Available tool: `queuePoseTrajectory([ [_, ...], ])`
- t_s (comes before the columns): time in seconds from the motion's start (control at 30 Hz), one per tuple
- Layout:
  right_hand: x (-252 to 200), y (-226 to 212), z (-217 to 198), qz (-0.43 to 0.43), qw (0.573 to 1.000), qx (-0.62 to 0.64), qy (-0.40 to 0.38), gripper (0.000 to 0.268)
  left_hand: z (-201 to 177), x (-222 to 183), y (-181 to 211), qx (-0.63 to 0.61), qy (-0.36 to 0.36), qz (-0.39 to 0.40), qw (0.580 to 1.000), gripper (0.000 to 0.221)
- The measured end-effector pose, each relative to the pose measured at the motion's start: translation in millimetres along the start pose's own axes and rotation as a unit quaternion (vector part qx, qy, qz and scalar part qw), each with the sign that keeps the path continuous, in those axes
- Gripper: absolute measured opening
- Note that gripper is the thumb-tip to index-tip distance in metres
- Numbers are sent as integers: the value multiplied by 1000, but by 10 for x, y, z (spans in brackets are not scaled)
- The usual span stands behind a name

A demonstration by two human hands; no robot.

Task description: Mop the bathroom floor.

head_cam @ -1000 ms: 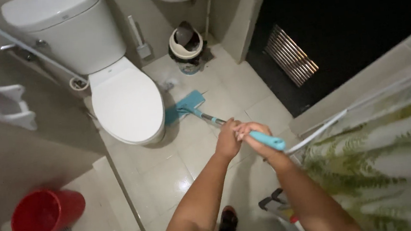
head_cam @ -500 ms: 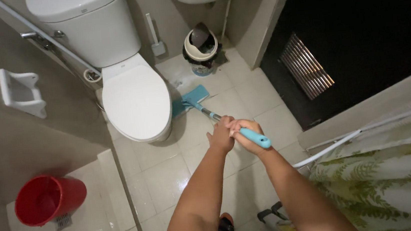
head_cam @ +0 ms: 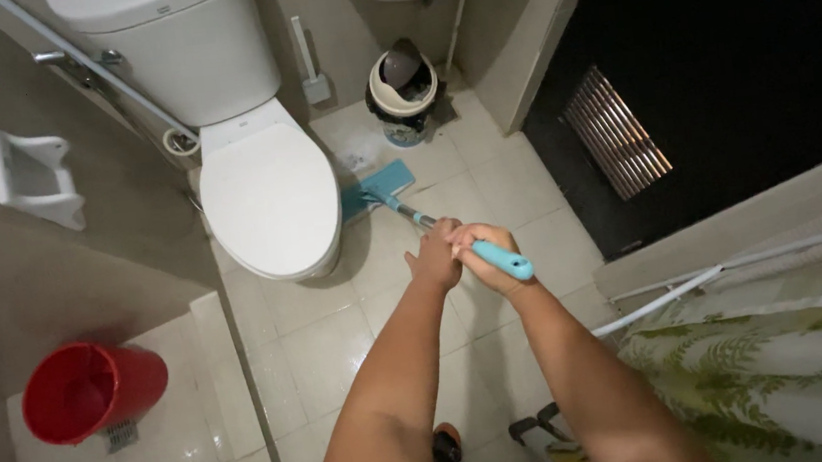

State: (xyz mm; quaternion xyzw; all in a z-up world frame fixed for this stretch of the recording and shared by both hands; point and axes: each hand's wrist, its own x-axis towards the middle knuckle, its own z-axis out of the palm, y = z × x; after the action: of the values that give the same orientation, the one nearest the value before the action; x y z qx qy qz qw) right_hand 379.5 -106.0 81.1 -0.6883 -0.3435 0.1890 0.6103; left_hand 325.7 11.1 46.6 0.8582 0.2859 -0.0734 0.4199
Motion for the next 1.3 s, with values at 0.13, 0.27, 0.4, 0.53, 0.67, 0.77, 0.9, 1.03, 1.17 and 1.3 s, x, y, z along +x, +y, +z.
queuePoseTrajectory([
  [0.13,49,61,-11,-39,999,-14,-16,7,-6,60,-11,0,2,-3,1000,29],
  [0.27,74,97,32,-45,999,9,-15,7,-54,59,-33,-10,16,10,1000,28],
  [0.4,166,18,5,-45,998,48,-17,14,-98,82,8,-24,19,18,999,27],
  [0.53,249,15,49,-12,1000,17,-18,12,-118,178,-80,-22,34,28,999,30],
  [0.67,357,-20,118,-10,999,46,-22,12,-223,279,-127,-37,38,41,998,28],
  [0.77,422,-81,178,4,999,29,-18,14,-285,344,-167,-21,29,32,999,31],
  [0.9,535,-79,224,37,999,-13,-9,12,-354,429,-201,5,30,29,999,35],
  [1.03,625,1,245,-19,1000,-20,-5,5,-518,409,-134,-25,22,39,999,28],
  [1.17,615,13,287,5,1000,-17,-2,8,-542,405,-152,1,10,26,1000,31],
  [1.3,600,-10,308,-4,1000,14,8,7,-559,406,-157,-6,-5,7,1000,30],
])
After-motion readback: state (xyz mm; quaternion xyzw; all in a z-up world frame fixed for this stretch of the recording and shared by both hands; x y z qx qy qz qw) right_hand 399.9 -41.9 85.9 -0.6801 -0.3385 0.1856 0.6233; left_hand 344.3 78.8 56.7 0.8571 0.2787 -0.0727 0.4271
